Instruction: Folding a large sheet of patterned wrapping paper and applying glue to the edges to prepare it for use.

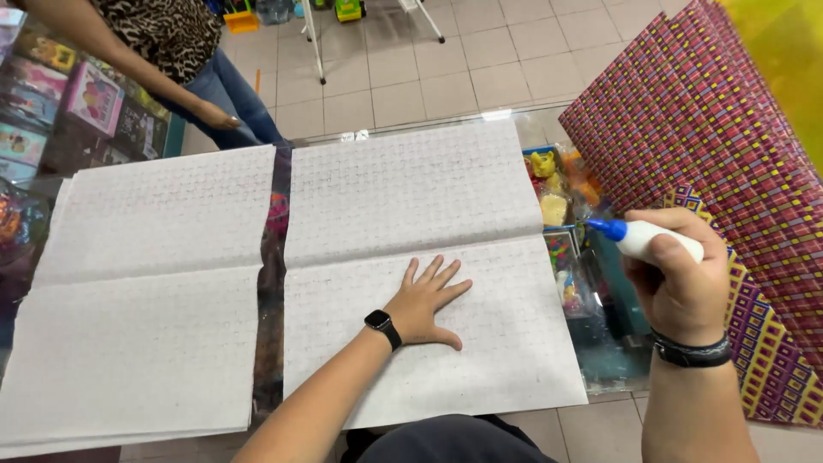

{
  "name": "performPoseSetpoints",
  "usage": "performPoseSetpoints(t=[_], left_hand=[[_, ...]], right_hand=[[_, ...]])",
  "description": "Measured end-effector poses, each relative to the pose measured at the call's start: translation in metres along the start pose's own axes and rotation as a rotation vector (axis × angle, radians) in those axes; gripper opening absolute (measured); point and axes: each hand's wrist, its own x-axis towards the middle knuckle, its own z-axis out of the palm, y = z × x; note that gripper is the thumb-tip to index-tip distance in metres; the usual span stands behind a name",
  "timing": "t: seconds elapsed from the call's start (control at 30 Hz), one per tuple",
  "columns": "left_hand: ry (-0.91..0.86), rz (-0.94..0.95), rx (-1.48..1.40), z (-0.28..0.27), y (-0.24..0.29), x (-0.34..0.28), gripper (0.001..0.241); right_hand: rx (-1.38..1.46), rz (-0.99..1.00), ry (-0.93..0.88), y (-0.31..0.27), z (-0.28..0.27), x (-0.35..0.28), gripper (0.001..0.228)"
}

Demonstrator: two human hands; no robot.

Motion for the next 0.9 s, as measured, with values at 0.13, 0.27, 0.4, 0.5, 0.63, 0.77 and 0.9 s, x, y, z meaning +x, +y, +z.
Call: performPoseSetpoints(t=[0.13,0.27,0.4,0.5,0.63,0.77,0.9], left_hand=[[0.051,0.037,0.056,0.017,-0.009,-0.001,0.112],[0.196,0.113,0.018,0.029,0.005,-0.027,0.099],[0.197,0.143,0.041,0.047,0.015,-0.064,0.098],[0.204,0.074,0.061,0.057,0.004,-0.094,0.100],[0.169,0.009,0.097,0.057,-0.020,-0.125,0.108],[0.125,0.103,0.167,0.081,-0.028,-0.144,0.108],[0.361,0.146,0.379,0.132,-0.031,-0.144,0.095]], right_hand=[[0.008,0.144,0.028,-0.001,0.014,0.000,0.029],[0.256,-0.031,0.187,-0.012,0.016,-0.017,0.046],[0.191,0.210,0.137,-0.020,0.029,-0.033,0.046],[0.281,0.017,0.432,-0.075,0.052,-0.057,0.044],[0.225,-0.213,0.793,-0.072,0.067,-0.079,0.041],[-0.560,-0.560,0.444,-0.061,0.050,-0.121,0.060],[-0.239,-0.303,0.256,-0.044,0.103,-0.135,0.065]])
